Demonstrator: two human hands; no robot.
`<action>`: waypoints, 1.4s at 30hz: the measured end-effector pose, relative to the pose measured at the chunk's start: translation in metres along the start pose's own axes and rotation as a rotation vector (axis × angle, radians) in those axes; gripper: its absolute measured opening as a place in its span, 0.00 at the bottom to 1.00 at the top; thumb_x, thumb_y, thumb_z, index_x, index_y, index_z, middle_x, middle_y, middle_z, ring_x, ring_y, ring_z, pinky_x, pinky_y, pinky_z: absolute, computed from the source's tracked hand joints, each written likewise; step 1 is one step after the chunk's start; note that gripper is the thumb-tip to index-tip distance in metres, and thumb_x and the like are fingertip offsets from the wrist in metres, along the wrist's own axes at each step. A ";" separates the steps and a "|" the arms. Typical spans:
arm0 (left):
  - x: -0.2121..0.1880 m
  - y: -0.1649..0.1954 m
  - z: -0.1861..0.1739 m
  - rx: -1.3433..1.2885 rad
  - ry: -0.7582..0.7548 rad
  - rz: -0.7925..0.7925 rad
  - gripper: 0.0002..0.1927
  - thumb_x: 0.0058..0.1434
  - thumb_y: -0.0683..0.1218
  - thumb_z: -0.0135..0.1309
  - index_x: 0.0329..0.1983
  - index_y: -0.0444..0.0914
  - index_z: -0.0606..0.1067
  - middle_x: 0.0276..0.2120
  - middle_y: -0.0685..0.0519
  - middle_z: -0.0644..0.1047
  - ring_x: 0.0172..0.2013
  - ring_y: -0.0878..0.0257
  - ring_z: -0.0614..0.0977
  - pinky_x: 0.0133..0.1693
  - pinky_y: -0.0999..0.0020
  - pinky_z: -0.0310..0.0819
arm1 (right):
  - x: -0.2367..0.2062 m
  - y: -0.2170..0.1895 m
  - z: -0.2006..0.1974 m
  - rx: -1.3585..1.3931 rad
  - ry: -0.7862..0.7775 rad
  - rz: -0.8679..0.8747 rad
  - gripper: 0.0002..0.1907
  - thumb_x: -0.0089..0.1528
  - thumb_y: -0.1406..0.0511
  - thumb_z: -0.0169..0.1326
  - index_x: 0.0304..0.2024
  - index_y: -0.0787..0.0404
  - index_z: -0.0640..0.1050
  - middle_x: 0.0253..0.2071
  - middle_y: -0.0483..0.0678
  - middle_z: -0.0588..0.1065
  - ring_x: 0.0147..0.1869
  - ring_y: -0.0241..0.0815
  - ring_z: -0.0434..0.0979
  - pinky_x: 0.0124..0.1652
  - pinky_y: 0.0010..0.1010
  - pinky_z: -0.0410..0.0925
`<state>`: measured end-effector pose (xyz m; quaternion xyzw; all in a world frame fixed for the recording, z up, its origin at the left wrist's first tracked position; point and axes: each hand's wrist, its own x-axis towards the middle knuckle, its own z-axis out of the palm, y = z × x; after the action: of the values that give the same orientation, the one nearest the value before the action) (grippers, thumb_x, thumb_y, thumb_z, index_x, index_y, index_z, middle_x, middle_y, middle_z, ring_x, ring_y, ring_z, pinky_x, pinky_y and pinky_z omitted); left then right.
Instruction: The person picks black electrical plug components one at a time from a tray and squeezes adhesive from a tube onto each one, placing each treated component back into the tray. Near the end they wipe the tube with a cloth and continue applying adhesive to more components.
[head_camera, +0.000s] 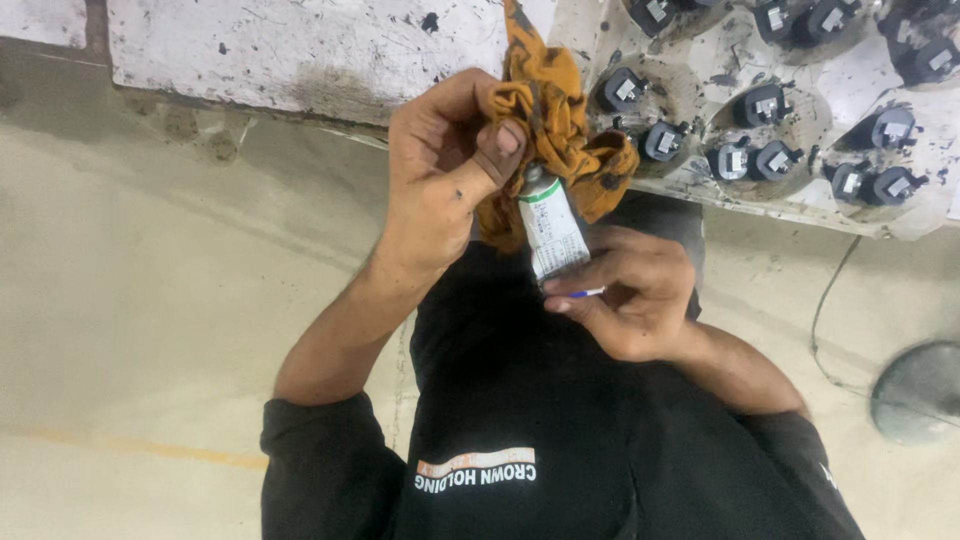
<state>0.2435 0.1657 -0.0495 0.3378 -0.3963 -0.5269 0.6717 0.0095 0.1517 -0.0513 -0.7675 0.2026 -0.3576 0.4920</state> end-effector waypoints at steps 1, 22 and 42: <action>0.001 0.002 0.001 0.049 -0.011 0.032 0.07 0.77 0.41 0.59 0.43 0.32 0.76 0.30 0.62 0.71 0.32 0.75 0.68 0.39 0.81 0.64 | 0.000 0.001 0.001 0.071 -0.004 0.064 0.05 0.60 0.72 0.66 0.37 0.63 0.82 0.39 0.52 0.82 0.42 0.42 0.85 0.38 0.25 0.74; -0.003 0.001 0.000 -0.085 -0.042 -0.110 0.09 0.76 0.44 0.59 0.42 0.33 0.77 0.31 0.59 0.75 0.32 0.74 0.73 0.37 0.80 0.68 | 0.009 0.024 -0.026 -0.235 -0.240 -0.518 0.12 0.62 0.65 0.61 0.49 0.52 0.82 0.34 0.48 0.78 0.34 0.40 0.80 0.31 0.31 0.73; -0.020 0.016 0.016 0.073 0.054 0.106 0.14 0.74 0.47 0.61 0.43 0.30 0.73 0.37 0.57 0.72 0.35 0.74 0.70 0.39 0.81 0.63 | -0.007 -0.009 -0.016 0.383 0.178 0.266 0.29 0.52 0.67 0.71 0.54 0.61 0.76 0.49 0.50 0.80 0.53 0.44 0.83 0.52 0.33 0.79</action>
<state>0.2342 0.1883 -0.0318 0.3548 -0.4145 -0.4665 0.6961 -0.0072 0.1502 -0.0414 -0.5921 0.2730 -0.3879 0.6515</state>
